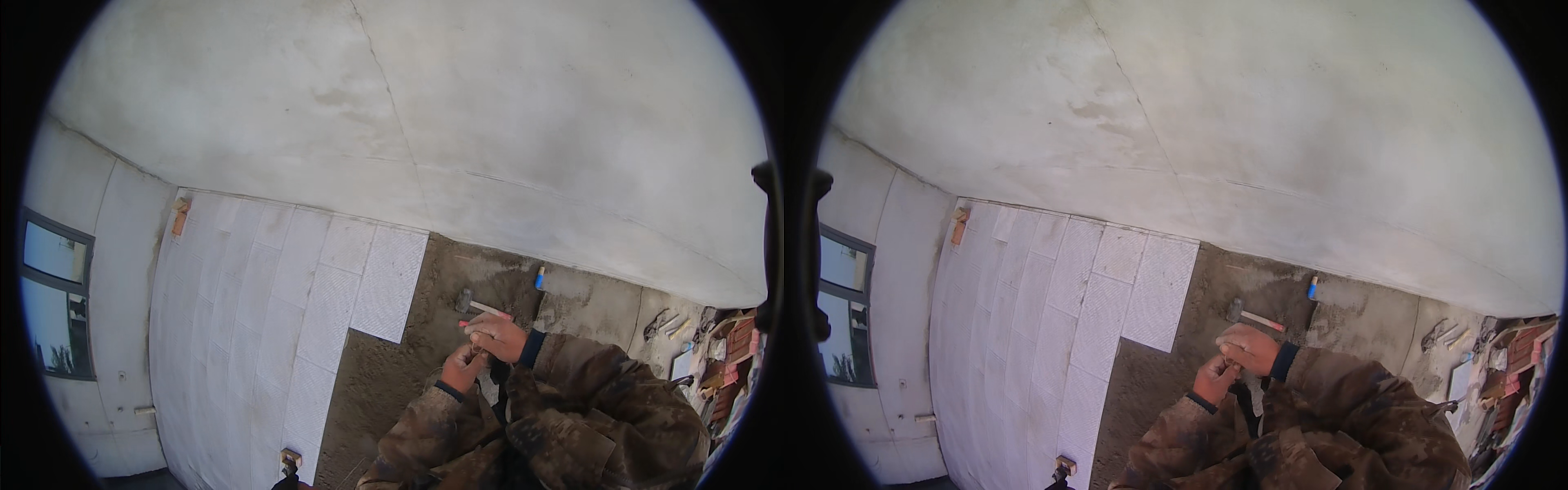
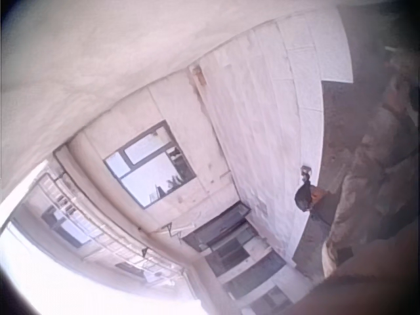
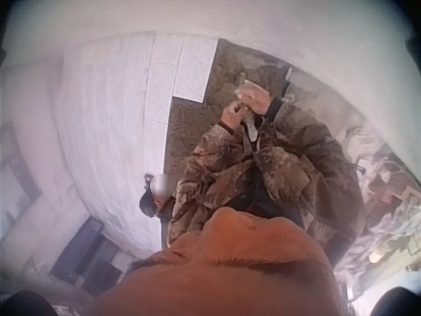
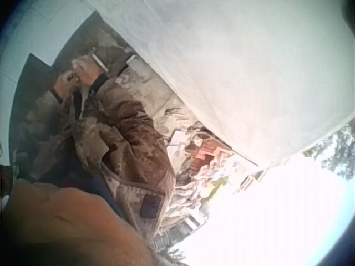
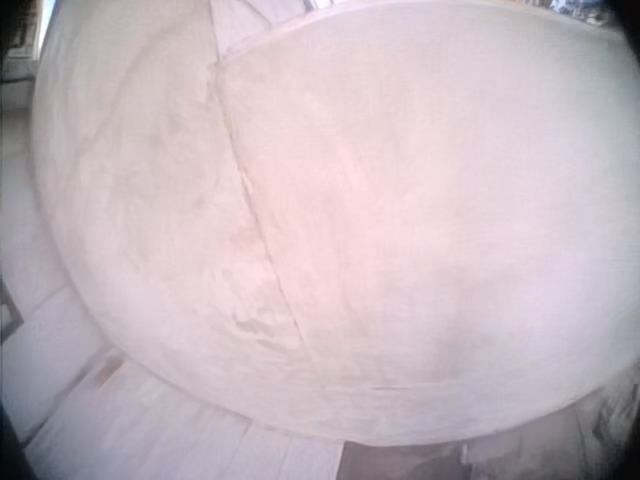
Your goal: The person spreads cement on the floor using a trowel, then places and aligns white floor tiles. They use a string line to check alignment and tap tiles with a rubber mallet to level them. The person also retrieves a box of tiles from a stack.
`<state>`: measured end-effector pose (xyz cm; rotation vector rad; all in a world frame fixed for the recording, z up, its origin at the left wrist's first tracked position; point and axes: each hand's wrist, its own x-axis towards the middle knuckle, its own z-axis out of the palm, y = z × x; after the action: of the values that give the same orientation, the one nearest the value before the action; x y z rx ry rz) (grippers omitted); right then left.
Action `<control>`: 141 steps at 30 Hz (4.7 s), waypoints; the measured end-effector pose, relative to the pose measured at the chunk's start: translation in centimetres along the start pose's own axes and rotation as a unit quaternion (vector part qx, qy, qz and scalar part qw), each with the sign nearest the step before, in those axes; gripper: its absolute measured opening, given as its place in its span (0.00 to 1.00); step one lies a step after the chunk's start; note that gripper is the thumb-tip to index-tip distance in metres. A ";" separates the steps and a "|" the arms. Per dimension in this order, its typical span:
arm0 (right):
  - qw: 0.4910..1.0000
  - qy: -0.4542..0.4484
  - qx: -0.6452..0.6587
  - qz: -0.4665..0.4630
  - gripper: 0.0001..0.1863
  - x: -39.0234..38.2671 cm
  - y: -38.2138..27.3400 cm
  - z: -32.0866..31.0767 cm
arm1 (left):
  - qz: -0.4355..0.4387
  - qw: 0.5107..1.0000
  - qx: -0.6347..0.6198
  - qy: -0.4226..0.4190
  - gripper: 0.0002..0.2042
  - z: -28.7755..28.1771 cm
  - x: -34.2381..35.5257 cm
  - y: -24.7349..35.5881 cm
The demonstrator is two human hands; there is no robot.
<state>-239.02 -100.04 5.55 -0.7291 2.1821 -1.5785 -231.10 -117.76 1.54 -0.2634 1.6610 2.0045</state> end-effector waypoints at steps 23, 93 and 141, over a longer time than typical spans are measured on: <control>0.958 -0.121 0.030 0.258 0.10 5.9 1.1 -7.2 | 0.040 0.989 -0.063 0.126 0.08 -2.0 5.3 0.8; 0.788 0.294 0.305 0.447 0.18 40.8 73.5 14.0 | -0.140 0.926 -0.145 0.319 0.11 -26.3 52.9 -39.2; 0.782 0.347 0.215 0.471 0.18 41.2 73.1 14.8 | -0.102 0.932 -0.107 0.332 0.13 -25.2 56.5 -41.8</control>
<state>-278.76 -117.75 -67.74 1.1037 1.8692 -1.7124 -262.28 -122.18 -66.21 -1.2587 1.6774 2.0537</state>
